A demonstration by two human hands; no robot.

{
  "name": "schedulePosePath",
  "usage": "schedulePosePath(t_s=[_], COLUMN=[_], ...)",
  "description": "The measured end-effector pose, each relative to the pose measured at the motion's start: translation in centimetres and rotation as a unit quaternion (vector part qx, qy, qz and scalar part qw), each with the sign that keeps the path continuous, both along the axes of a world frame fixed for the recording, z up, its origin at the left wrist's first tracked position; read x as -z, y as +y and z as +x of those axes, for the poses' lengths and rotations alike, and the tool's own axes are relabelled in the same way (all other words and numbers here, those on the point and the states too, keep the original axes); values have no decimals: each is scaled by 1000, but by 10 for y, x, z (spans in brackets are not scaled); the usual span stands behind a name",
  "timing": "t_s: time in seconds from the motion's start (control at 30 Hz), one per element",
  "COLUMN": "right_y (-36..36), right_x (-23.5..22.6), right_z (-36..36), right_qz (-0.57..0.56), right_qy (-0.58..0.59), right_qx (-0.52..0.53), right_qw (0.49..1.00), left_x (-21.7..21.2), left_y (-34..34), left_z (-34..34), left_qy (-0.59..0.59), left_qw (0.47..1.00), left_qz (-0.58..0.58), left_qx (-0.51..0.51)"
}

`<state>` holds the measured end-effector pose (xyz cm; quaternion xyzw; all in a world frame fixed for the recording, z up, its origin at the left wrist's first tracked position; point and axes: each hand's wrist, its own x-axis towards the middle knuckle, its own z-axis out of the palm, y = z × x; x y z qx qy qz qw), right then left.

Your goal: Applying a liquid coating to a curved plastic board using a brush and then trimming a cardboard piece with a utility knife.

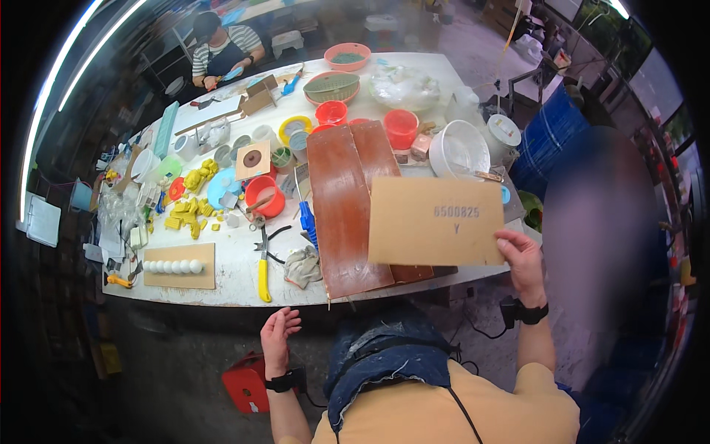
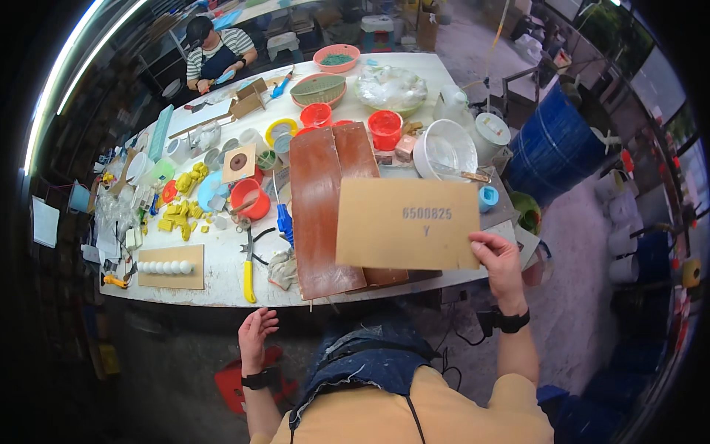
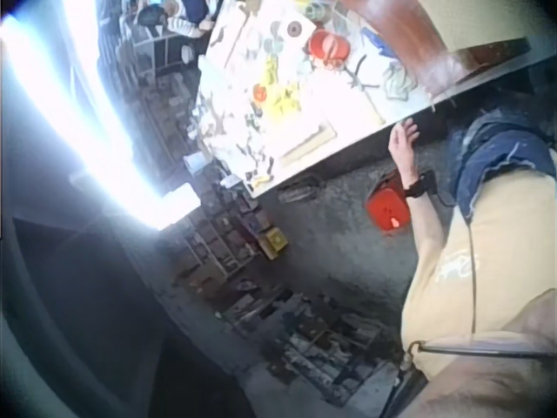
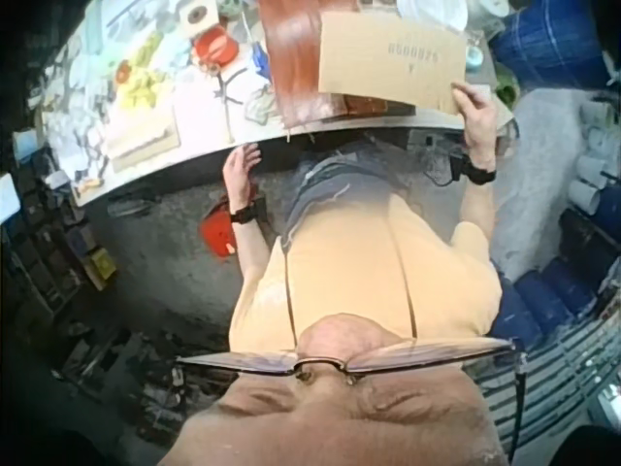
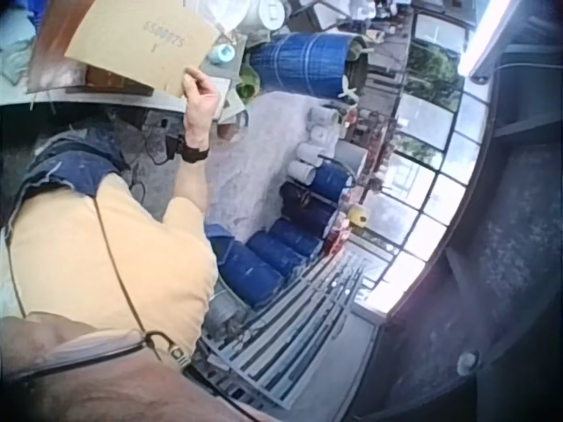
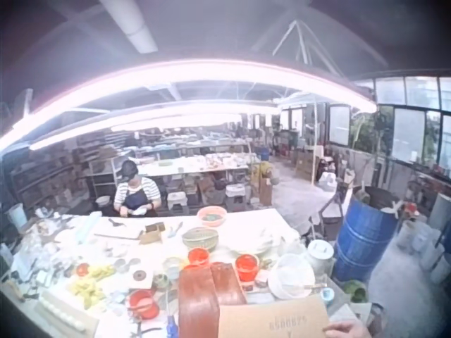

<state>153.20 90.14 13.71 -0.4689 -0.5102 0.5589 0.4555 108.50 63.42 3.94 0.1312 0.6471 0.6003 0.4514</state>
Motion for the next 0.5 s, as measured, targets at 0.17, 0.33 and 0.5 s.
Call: schedulePosePath(t_s=[0.17,0.33,0.5], right_y=[-49,-86,-119], right_x=[16,20,18], right_z=[-28,-41,-54], right_qz=[-119,-163,-158], right_qy=[21,0,-22], right_qx=[-57,-77,-102], right_qw=[991,984,982], left_x=[-16,-25,-19], left_y=[8,10,-5], left_z=[23,36,40], left_qy=[-49,-85,-142], left_qw=[985,970,951], left_qz=[25,51,69], left_qx=[166,223,264])
